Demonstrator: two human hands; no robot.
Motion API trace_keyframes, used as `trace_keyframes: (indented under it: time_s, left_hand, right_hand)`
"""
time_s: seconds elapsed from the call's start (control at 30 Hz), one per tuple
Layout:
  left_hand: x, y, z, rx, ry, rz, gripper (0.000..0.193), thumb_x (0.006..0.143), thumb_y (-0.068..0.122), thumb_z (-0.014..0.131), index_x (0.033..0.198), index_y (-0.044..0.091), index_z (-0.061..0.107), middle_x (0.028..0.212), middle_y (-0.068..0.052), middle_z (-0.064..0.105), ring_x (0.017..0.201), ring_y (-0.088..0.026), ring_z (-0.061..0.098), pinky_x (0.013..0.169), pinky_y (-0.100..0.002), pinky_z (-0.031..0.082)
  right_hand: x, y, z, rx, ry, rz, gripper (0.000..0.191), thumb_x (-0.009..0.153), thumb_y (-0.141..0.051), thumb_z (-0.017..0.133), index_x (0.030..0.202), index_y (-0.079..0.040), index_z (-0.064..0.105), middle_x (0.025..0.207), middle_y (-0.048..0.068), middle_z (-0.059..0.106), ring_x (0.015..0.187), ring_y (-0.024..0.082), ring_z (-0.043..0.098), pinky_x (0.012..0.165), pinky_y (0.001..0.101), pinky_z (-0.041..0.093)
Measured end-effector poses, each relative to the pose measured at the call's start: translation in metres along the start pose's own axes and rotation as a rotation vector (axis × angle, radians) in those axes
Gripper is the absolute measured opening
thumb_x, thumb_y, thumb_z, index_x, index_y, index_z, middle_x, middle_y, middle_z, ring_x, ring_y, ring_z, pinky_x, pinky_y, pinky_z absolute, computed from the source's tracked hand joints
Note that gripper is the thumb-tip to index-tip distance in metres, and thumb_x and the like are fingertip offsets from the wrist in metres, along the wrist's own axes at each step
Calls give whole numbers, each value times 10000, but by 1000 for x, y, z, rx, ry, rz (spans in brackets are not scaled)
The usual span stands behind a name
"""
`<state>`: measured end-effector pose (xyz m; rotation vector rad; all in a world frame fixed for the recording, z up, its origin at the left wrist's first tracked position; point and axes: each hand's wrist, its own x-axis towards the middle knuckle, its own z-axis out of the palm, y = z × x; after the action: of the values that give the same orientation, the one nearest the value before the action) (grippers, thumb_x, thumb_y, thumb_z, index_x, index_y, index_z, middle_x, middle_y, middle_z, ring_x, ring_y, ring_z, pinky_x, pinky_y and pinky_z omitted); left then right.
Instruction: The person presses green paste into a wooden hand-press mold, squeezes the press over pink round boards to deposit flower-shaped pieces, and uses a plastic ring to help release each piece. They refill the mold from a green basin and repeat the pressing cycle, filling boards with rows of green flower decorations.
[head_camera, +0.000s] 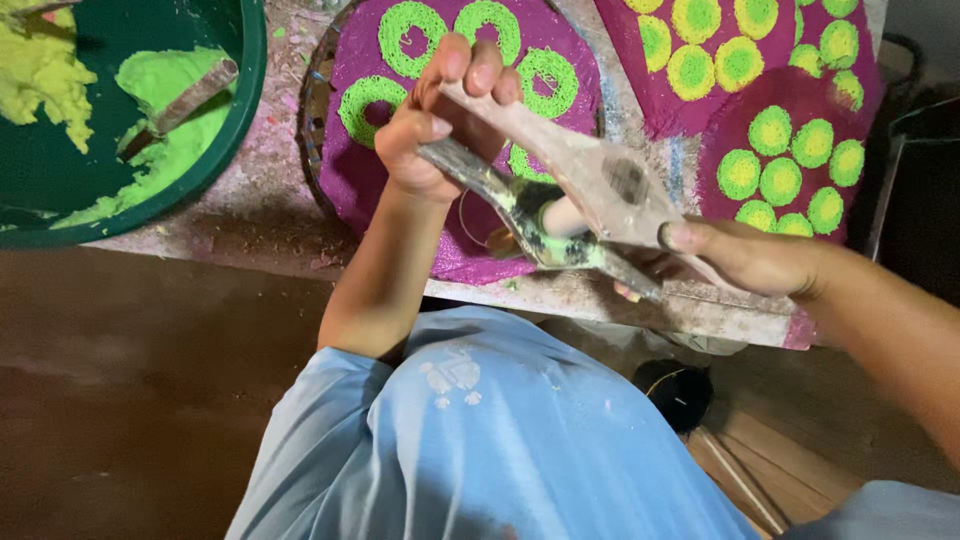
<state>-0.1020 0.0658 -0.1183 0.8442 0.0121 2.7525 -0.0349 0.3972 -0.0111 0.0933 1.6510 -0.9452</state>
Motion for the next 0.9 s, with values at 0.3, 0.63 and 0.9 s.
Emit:
trace_keyframes:
  time_s: [0.3, 0.63, 0.9]
  left_hand:
    - [-10, -13, -37, -198, 46, 168, 284, 911, 258, 678, 1148, 166, 551, 1085, -3, 619, 1111, -185, 618, 1162, -401, 460]
    - [-31, -4, -66, -196, 53, 226, 253, 992, 371, 674, 1092, 167, 561, 1006, 16, 613, 1009, -139, 605, 1049, -362, 510]
    - [0, -29, -75, -227, 124, 235, 280, 981, 421, 609, 1052, 165, 522, 952, 9, 551, 932, -153, 563, 966, -367, 558]
  right_hand:
    - [14, -45, 25, -314, 182, 49, 990, 867, -793, 208, 1439, -48, 521, 1310, 167, 667, 1162, 277, 631, 1004, 431, 503]
    - [36, -61, 55, -310, 215, 63, 958, 876, -787, 228, 974, 7, 755, 815, 138, 747, 782, 253, 713, 751, 423, 579]
    - [23, -69, 51, -468, 483, 12, 820, 912, -742, 294, 1103, -43, 678, 763, 126, 683, 738, 246, 637, 715, 426, 502]
